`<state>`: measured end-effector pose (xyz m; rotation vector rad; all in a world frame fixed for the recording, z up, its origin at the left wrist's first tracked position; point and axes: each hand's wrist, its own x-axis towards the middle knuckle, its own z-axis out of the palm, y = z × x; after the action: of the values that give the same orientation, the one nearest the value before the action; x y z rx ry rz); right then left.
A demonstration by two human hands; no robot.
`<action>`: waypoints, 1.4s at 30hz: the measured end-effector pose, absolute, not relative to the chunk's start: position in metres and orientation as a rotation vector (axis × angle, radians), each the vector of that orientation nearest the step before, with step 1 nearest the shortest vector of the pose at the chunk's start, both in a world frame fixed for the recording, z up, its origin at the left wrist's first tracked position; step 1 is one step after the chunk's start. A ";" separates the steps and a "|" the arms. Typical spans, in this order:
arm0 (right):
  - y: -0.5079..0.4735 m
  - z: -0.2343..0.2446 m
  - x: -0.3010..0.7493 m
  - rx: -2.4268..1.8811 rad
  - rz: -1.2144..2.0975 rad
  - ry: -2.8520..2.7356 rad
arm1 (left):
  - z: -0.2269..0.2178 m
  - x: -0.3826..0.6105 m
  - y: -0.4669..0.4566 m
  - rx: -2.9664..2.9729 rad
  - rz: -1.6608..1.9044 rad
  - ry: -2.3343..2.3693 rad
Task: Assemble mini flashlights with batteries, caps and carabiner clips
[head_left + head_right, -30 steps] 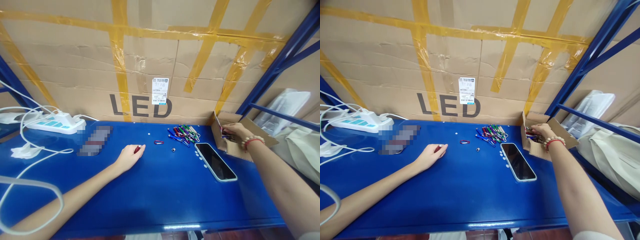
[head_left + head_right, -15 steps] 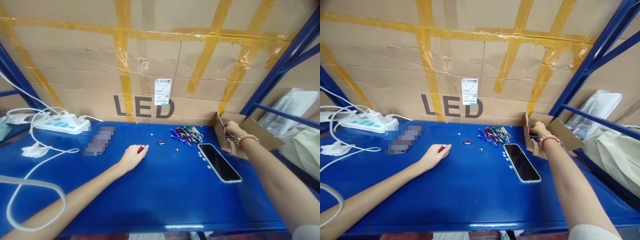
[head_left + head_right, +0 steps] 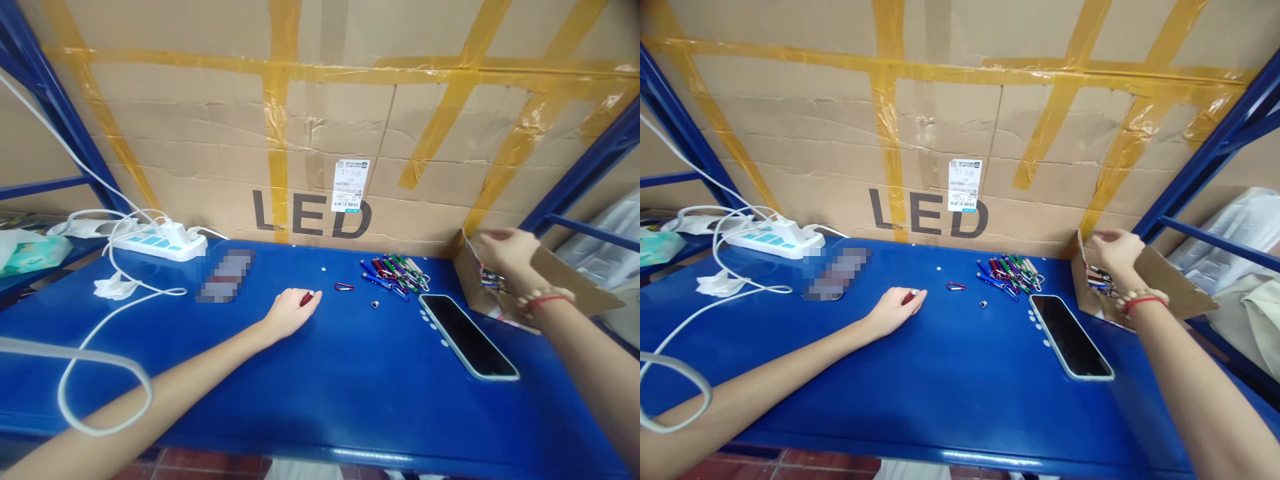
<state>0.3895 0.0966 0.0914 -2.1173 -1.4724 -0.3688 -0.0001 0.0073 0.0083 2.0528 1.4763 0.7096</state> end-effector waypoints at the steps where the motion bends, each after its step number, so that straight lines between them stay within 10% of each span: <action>1: 0.092 0.093 0.380 -2.051 -0.387 -1.417 | 0.009 0.000 0.006 2.063 0.720 1.448; 14: -0.012 0.052 0.169 -0.413 0.073 -2.149 | 0.002 -0.009 -0.005 2.353 0.974 1.029; 42: -0.030 0.019 0.168 -0.710 0.314 -2.140 | 0.003 -0.006 0.000 2.263 0.694 1.161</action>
<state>0.1682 -0.0299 0.0185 -0.7097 -2.1401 0.3137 -0.0056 -0.0003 0.0028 2.2628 1.1606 0.6937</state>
